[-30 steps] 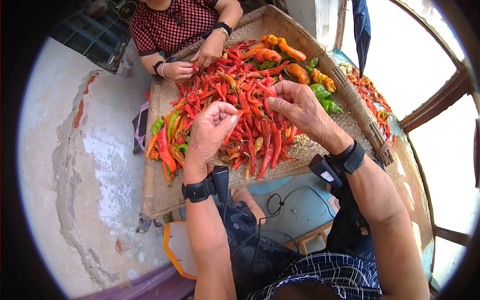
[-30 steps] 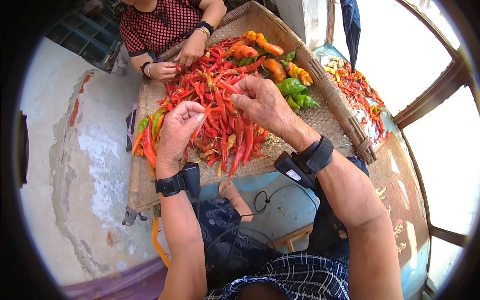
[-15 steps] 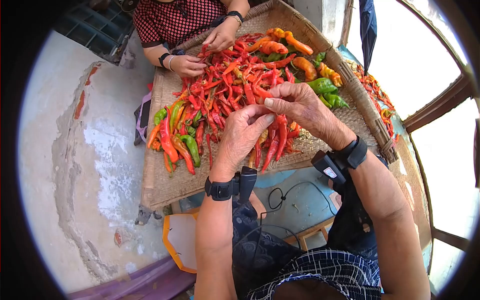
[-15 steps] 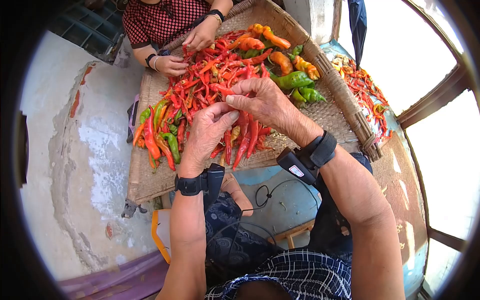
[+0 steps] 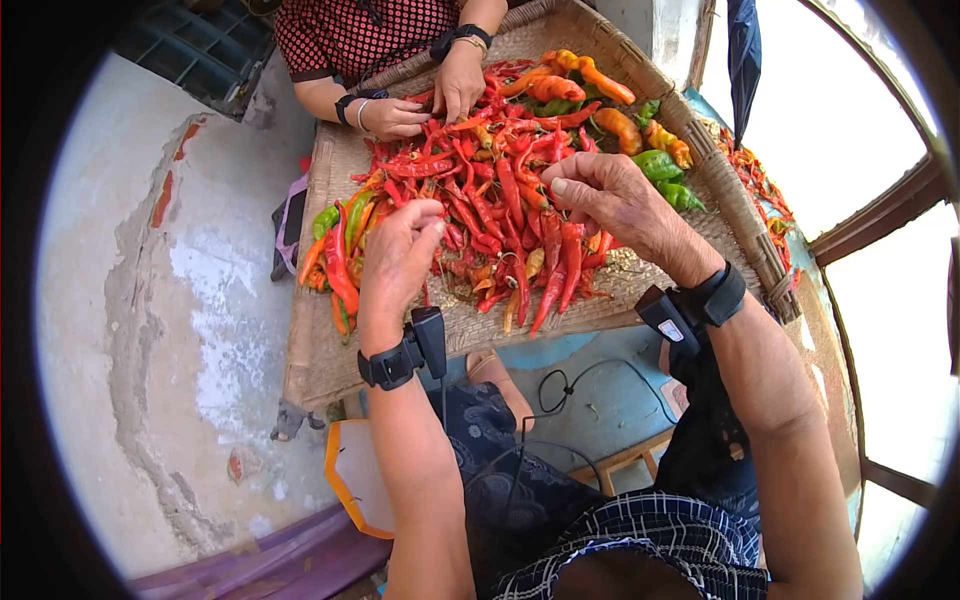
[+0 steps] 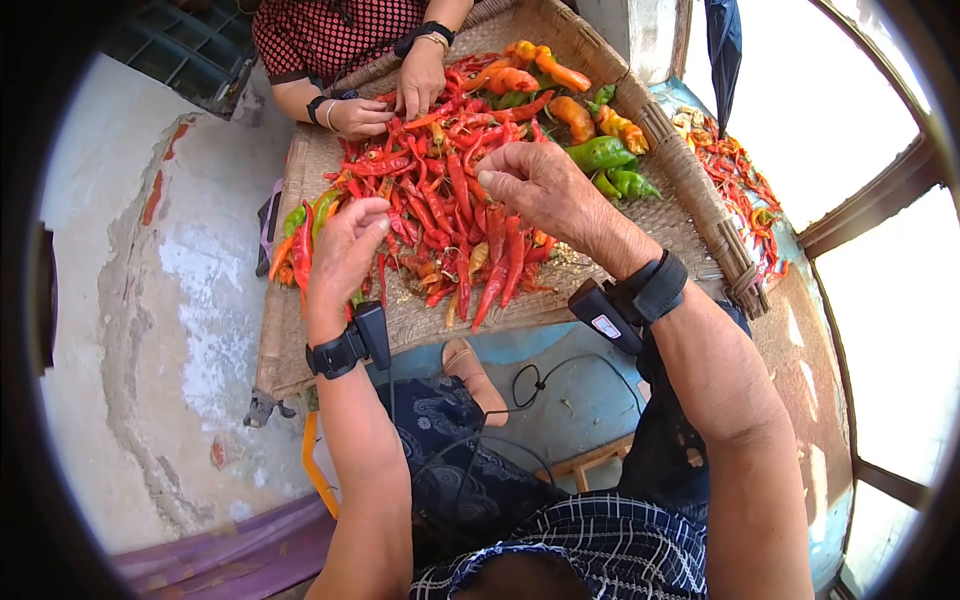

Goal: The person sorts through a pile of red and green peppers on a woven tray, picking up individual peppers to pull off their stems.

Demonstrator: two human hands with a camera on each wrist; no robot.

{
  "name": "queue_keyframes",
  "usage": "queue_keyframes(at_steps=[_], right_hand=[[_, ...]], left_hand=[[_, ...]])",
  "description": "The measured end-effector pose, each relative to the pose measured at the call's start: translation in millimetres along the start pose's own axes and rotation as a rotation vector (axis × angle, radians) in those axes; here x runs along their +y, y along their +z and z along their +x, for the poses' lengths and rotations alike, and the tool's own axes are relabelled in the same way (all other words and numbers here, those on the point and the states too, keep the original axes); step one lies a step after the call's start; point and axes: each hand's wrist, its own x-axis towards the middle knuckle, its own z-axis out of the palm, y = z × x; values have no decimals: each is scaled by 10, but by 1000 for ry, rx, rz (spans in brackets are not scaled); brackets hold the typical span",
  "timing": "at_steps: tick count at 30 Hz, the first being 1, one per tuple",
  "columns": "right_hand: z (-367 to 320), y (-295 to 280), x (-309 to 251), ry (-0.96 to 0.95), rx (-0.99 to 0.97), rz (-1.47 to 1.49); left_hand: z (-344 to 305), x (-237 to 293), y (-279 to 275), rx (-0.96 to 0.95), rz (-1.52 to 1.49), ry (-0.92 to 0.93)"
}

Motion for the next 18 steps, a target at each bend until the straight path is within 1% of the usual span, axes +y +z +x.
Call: queue_keyframes(at_steps=[1, 2, 4, 5, 8, 10, 12, 13, 14, 16, 17, 18], right_hand=[[10, -5, -2, -12, -13, -14], [13, -13, -5, -22, -25, -30], [8, 9, 11, -17, -31, -28], [10, 26, 32, -32, -33, -35], [15, 33, 69, -39, -47, -52], [7, 27, 73, -36, -56, -8], [-8, 15, 39, -42, -47, -24], [-13, 15, 27, -47, -42, -39], [-8, 19, 34, -46, -43, -39], [10, 25, 59, -48, -47, -41], [11, 30, 63, -48, -48, -41], [5, 36, 63, -54, -58, -55]], left_hand=[[-94, 83, -64, -285, -71, -41], [-145, 154, -66, -287, -71, -41], [-255, 277, 11, -366, 82, 106], [-268, 214, 98, -393, 84, 146], [-256, 149, 206, -396, 88, 122], [-229, 208, 144, -359, 90, 149], [-173, 228, 124, -269, -360, -100], [-145, 254, 119, -214, -443, -72], [-146, 282, 93, -214, -444, -73], [-142, 334, 42, -311, -528, -194], [-140, 340, 39, -360, -534, -223], [-133, 333, 47, -360, -535, -223]])
